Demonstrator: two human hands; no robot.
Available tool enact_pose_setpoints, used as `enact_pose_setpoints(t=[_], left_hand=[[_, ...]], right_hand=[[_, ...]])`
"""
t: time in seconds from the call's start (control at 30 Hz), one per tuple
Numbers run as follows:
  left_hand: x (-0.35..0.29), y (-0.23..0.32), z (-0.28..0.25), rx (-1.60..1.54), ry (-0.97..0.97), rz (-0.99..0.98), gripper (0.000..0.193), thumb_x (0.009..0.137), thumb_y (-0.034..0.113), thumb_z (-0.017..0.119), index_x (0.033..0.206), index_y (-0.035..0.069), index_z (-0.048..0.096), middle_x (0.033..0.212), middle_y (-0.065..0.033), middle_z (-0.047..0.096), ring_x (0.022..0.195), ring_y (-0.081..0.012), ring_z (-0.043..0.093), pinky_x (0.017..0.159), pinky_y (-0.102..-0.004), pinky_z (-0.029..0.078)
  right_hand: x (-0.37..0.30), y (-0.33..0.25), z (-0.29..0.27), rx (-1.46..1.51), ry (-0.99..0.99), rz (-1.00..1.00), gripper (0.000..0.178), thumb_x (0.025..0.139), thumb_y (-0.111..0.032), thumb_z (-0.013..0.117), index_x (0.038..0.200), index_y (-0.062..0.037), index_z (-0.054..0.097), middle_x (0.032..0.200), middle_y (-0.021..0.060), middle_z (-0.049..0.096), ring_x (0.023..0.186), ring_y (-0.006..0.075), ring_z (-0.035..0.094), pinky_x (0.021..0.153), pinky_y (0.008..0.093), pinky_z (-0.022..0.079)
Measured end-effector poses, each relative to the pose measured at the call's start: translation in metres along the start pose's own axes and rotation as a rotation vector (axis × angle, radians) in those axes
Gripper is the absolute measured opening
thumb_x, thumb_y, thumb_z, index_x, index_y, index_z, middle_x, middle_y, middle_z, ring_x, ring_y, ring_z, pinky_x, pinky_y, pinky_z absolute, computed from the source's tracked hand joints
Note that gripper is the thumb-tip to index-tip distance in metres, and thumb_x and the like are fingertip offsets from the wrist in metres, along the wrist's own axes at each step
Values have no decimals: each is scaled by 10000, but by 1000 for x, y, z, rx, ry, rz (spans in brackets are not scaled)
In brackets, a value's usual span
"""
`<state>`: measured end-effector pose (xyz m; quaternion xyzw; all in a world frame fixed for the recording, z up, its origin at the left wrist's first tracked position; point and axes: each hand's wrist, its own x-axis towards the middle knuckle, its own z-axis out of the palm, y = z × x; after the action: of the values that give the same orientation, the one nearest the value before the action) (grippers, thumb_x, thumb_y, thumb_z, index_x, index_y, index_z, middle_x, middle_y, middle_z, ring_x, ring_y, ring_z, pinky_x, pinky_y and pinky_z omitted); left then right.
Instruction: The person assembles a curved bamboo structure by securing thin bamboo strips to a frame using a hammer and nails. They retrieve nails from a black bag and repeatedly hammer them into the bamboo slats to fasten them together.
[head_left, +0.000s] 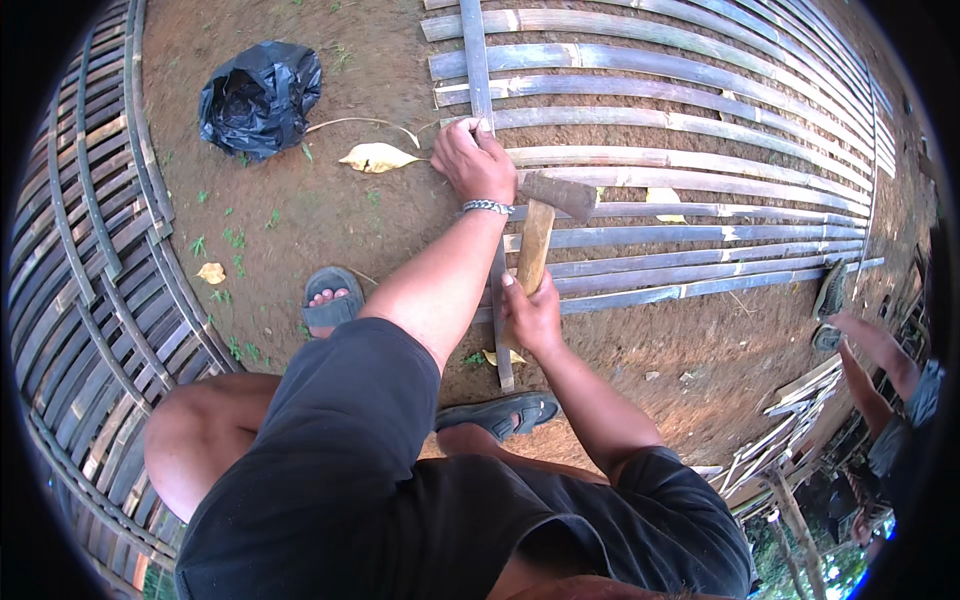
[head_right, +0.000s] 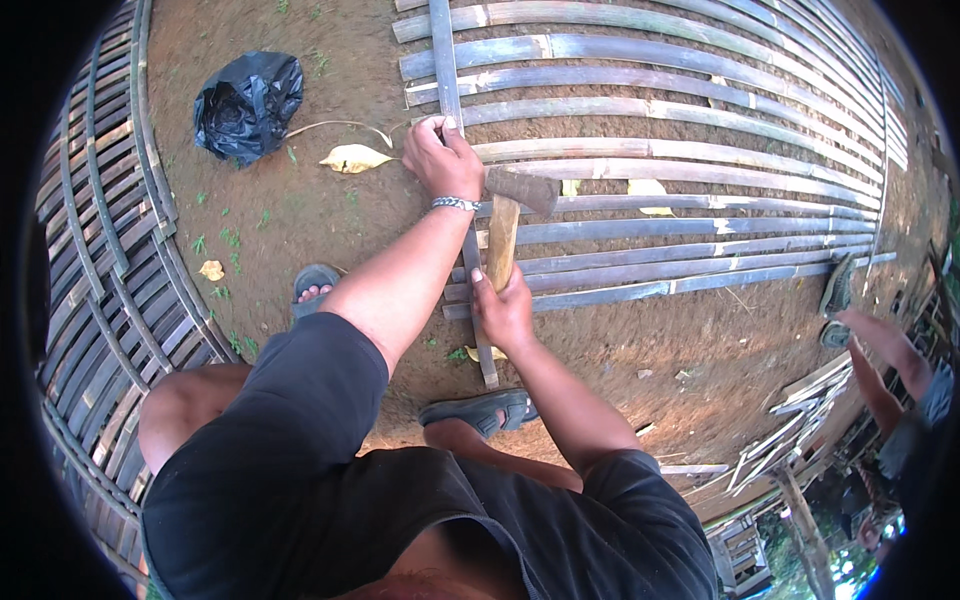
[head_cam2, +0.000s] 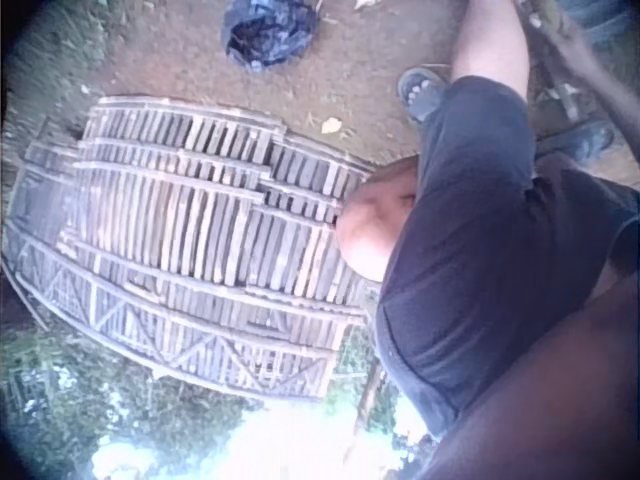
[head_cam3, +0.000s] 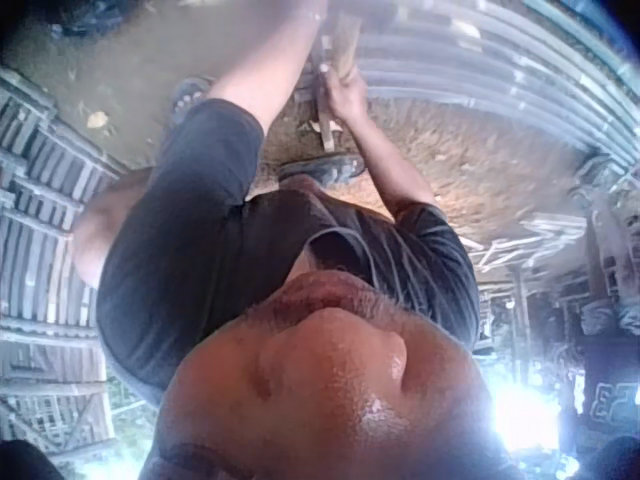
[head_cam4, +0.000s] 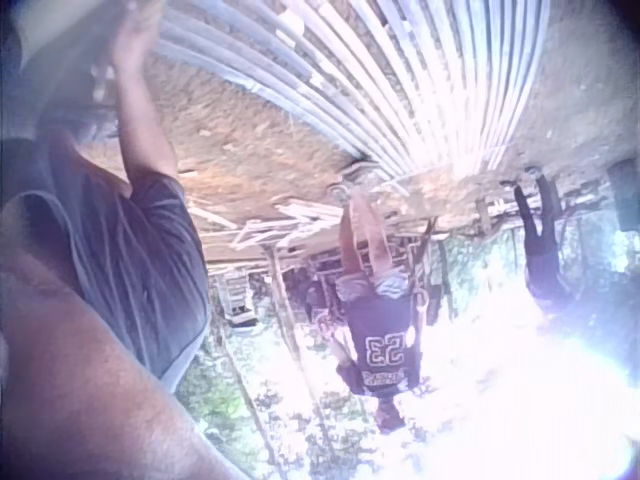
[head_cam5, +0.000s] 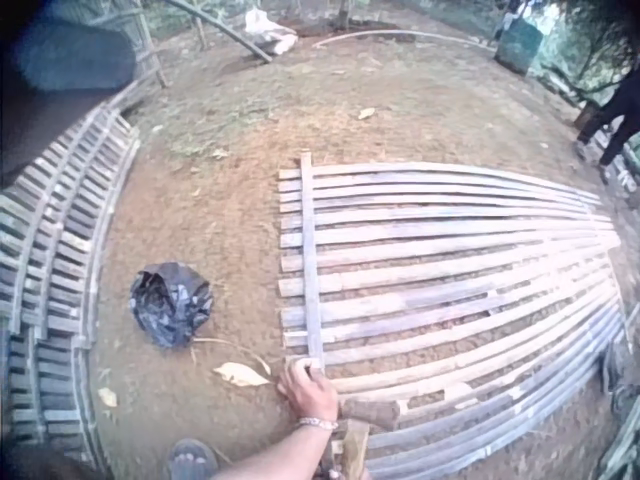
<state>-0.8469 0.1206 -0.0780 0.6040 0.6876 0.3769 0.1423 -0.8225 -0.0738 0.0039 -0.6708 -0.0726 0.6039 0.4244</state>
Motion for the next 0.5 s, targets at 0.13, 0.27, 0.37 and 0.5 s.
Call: enact_pose_setpoints(t=[0.13,0.27,0.37,0.5], left_hand=[[1,0,-1,12,-13,-32,149,904,110,611,1044,79,569,1021,-113,604,1022,-344,570,923,-495,376],[3,2,-1,14,-10,-48,146,904,117,610,1042,82,579,1011,-114,609,1019,-344,574,920,-497,380],[3,4,-1,2,-14,-55,144,907,129,611,1043,90,585,1008,-109,613,1022,-337,577,914,-497,389],[3,0,1,-18,-5,-72,158,900,158,630,1050,114,611,1014,-70,624,1039,-311,585,906,-489,405]], right_hand=[[9,-18,-8,-40,-19,-42,298,994,-147,653,1226,-25,512,732,-4,553,559,79,514,506,260,454],[18,-28,-18,-102,-18,-68,299,993,-157,655,1224,-28,517,728,-10,552,565,71,514,516,254,455],[21,-34,-24,-149,-46,-86,298,995,-160,652,1225,-25,518,735,-12,554,570,72,516,521,255,458],[16,-34,-18,-156,-49,-64,298,992,-151,658,1220,-24,515,751,-10,561,573,72,520,518,251,455]])
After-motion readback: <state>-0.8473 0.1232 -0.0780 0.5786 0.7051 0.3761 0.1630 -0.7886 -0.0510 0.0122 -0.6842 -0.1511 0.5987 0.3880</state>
